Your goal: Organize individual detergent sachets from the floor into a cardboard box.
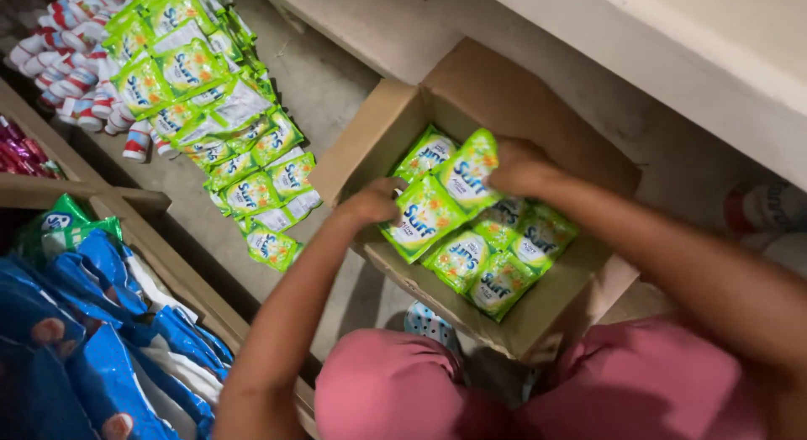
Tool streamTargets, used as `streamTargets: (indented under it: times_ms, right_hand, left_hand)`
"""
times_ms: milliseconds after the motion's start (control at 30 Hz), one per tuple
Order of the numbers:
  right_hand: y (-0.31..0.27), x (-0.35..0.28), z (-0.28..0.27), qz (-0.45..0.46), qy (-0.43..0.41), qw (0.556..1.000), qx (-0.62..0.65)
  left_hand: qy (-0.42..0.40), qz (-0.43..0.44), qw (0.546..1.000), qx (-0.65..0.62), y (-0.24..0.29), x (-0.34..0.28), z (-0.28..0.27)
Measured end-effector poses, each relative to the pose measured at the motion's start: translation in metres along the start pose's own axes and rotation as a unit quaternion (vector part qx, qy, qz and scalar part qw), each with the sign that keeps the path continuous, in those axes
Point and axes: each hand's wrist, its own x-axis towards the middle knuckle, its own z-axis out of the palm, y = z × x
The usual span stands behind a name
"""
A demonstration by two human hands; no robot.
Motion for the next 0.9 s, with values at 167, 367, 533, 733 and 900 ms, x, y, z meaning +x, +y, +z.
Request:
streamTargets:
  times_ms: [167,367,533,733,900]
  right_hand:
    - [-0.042,0.040,0.025,0.037,0.089,0.992,-0.079]
    - [-0.022,0.126,0.080,-0.031,0.156,0.977,-0.141]
    - [-0.029,0.135,0.089,-0.087,0.179,0.918,-0.342]
    - [-0.040,0.122,0.087,-0.155,0.213,0.854,-0.449]
    - [-0.070,0.089,0.062,-0.196,0.072,0.889,-0.407]
  left_hand:
    - [0.032,-0.045,0.993,0.104,-0.087,0.102,0.047]
    - [0.070,-0.090,0.972,0.205,-0.073,0.077,0.053]
    - [0.133,-0.143,0.923,0.332,0.002,0.042,0.056]
    - [0.089,-0.143,0.874,0.457,0.044,0.032,0.064]
    - [0.031,-0.194,0.854,0.481,0.016,0.065,0.079]
